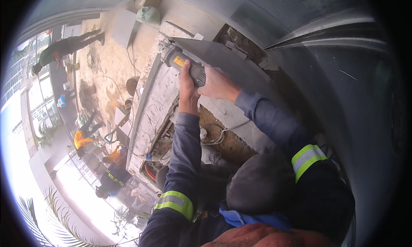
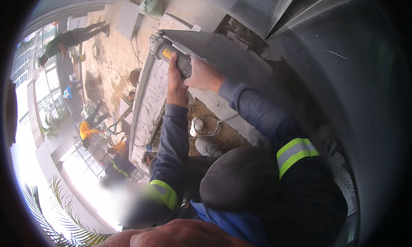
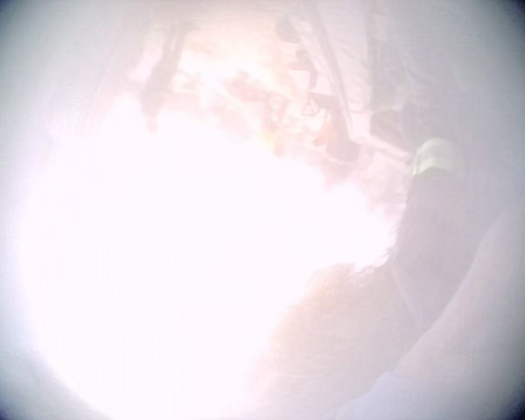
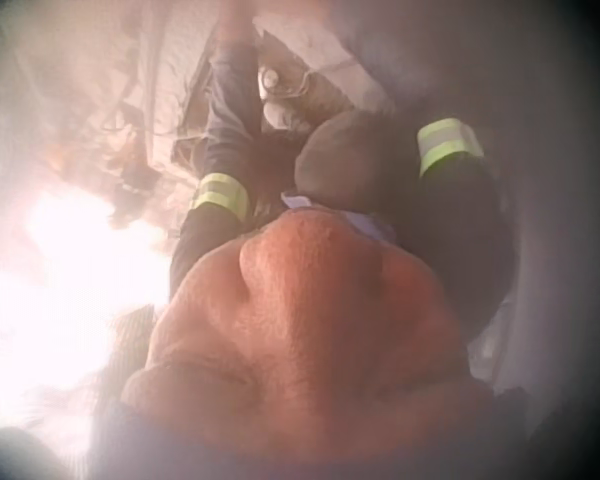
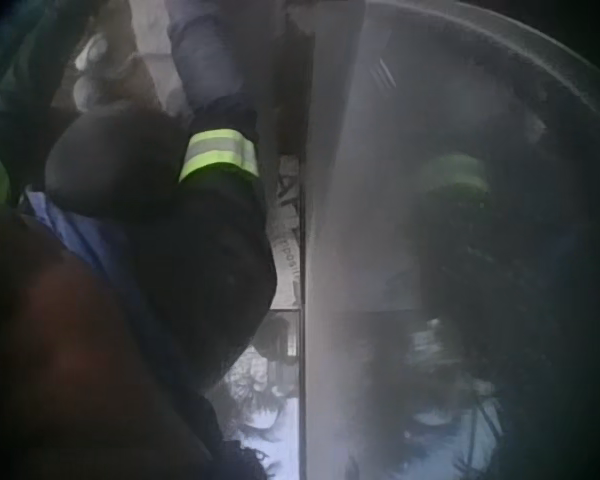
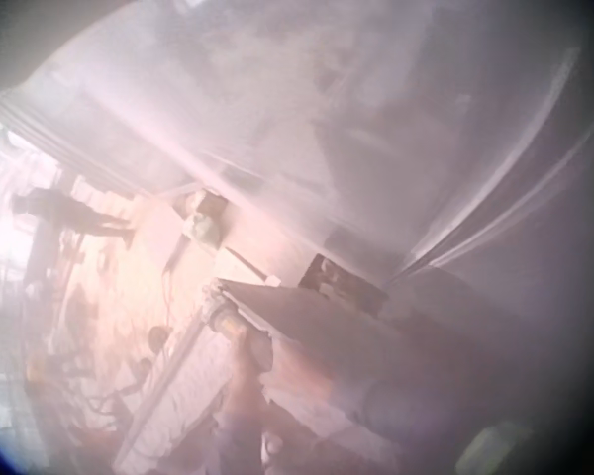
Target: The person uses an angle grinder to smooth the edge of a concrete structure. They hold the tool with both hands and move it along the edge, then briefly pause to wipe the tool with a cloth.
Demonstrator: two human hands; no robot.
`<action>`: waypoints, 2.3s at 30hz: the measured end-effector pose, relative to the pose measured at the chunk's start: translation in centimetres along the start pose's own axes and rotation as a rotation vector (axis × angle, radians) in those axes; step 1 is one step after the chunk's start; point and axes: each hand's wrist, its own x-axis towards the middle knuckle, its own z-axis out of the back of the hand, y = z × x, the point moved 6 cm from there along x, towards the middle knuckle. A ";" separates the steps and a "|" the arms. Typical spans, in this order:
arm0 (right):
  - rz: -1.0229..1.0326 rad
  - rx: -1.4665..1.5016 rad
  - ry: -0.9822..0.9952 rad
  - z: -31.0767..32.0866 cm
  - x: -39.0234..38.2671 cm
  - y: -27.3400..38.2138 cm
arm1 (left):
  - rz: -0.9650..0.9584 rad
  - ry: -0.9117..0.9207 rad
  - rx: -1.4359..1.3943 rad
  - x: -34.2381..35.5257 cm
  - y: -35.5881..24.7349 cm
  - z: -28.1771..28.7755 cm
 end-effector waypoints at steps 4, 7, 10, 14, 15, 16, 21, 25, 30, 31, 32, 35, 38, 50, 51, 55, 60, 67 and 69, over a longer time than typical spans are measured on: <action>0.011 -0.021 0.012 -0.8 0.9 -0.7 | -0.004 0.002 0.006 0.3 0.1 0.3; 0.014 -0.013 -0.004 -1.0 1.0 -0.8 | 0.000 -0.004 0.050 0.3 -0.5 0.3; 0.016 -0.027 -0.027 -0.7 0.9 -0.7 | -0.018 -0.001 0.041 0.0 -0.7 -0.7; 0.056 -0.011 -0.032 -1.0 1.5 -0.6 | -0.008 -0.006 0.074 0.2 -1.1 -0.7; 0.054 -0.006 -0.035 -1.0 1.6 -0.5 | -0.010 0.012 0.073 0.3 -1.1 -0.6; 0.051 -0.001 -0.038 -1.0 1.7 -0.5 | -0.012 0.030 0.071 0.5 -1.1 -0.5; 0.060 0.007 -0.046 -1.4 2.3 -0.4 | -0.021 0.052 0.091 1.7 -1.2 0.4; 0.010 0.005 0.037 -1.7 3.0 -0.6 | -0.024 0.092 0.083 2.3 -1.5 0.4; -0.003 -0.038 0.044 -1.6 2.6 -0.4 | 0.002 0.074 0.069 2.0 -1.4 0.5; -0.004 -0.031 0.043 -1.6 2.4 -0.3 | 0.004 0.073 0.062 1.9 -1.3 0.5; -0.005 -0.025 0.042 -1.5 2.2 -0.2 | 0.006 0.072 0.054 1.8 -1.3 0.4; 0.054 -0.017 -0.027 -1.0 1.6 -0.4 | 0.006 0.048 0.062 1.0 -0.7 -0.5; 0.046 -0.013 -0.013 -0.9 0.8 -0.1 | 0.008 0.034 0.053 0.7 -0.5 0.0; -0.042 -0.003 0.012 1.5 -2.4 1.0 | -0.006 0.046 -0.054 -2.9 0.0 -3.3; -0.042 -0.022 0.001 1.3 -2.2 0.7 | -0.007 0.038 -0.052 -2.8 0.1 -3.2; -0.009 -0.036 -0.035 0.5 -1.3 0.6 | -0.031 0.025 -0.047 -1.8 -0.1 -1.9; -0.009 -0.059 -0.029 -0.4 0.4 -0.2 | -0.027 0.014 -0.040 -0.4 -0.2 -1.2; 0.044 -0.045 -0.031 -1.0 1.7 -0.3 | -0.043 0.016 -0.016 1.3 -0.5 0.5; 0.049 -0.053 -0.050 -1.2 2.2 -0.8 | -0.040 0.029 -0.020 1.8 -0.4 0.4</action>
